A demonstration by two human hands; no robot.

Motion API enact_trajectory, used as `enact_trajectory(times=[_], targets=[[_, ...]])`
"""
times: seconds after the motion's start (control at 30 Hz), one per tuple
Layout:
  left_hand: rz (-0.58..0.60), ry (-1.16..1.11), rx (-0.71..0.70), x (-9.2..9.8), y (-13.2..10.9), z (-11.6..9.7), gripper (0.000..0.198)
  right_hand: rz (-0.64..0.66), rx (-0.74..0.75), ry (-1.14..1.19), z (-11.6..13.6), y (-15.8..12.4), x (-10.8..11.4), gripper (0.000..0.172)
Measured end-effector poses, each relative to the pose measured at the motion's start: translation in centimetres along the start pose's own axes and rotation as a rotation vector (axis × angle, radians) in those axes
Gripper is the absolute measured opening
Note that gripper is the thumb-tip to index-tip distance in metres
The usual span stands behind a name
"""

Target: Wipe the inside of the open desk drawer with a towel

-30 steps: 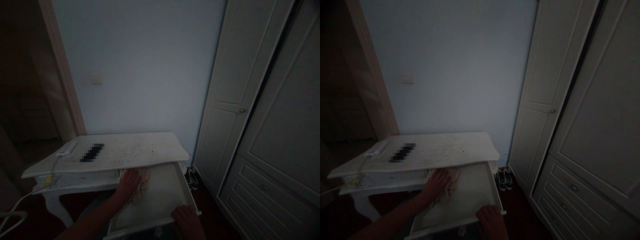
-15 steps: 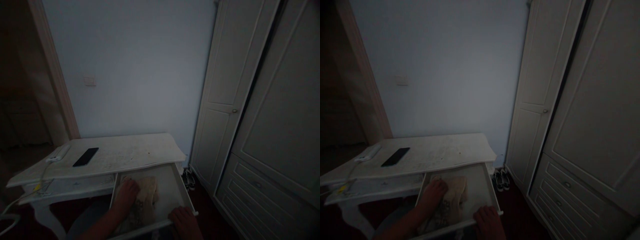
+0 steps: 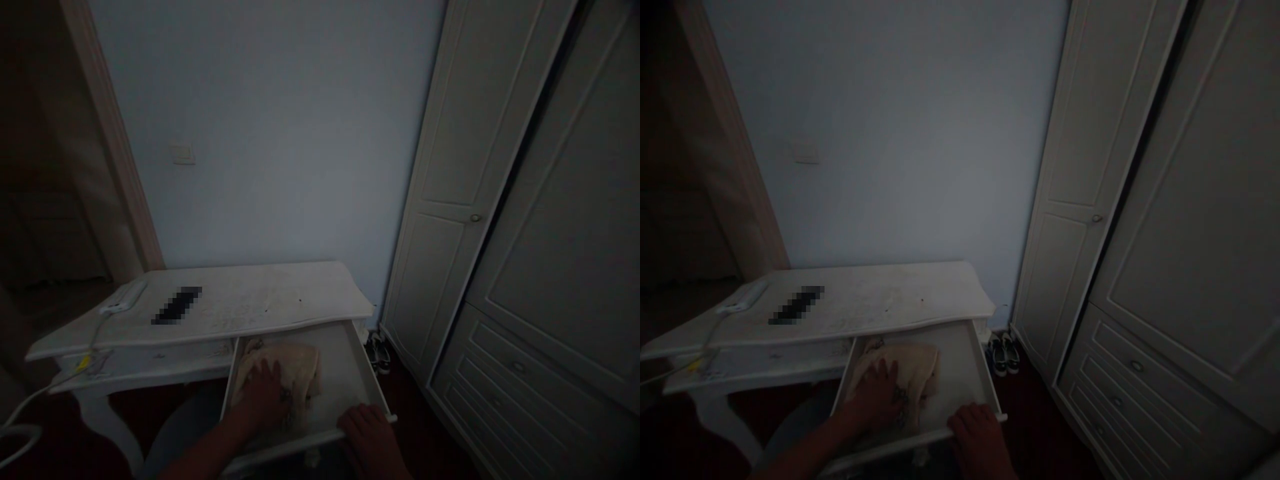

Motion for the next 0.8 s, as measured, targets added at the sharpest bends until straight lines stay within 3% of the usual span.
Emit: enact_trajectory(times=[0.27, 0.4, 0.6, 0.8], targets=[[-0.055, -0.064, 0.039, 1.4, 4.4, 1.8, 0.099, 0.019, -0.022, 0.020, 0.0, 0.2, -0.1, 0.023], [-0.071, -0.091, 0.013, 2.2, 6.1, 1.7, 0.102, -0.022, 0.012, -0.019, 0.0, 0.1, -0.4, 0.021], [-0.118, -0.103, -0.099, 3.8, 7.1, -0.1, 0.090, -0.085, 0.004, -0.025, -0.1, -0.2, -0.7, 0.015], [-0.148, -0.118, -0.204, 4.8, 9.0, -4.7, 0.061, -0.125, 0.048, -0.050, -0.3, -0.2, -0.9, 0.017]])
Point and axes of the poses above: each hand's wrist, its own y-axis towards the middle knuckle, its own x-axis out of the back of the hand, z = x × y, the point moved 7 cm from there along y, towards the middle knuckle, and after that the axes turned 1 degree about -y, right-handed, at the moved point
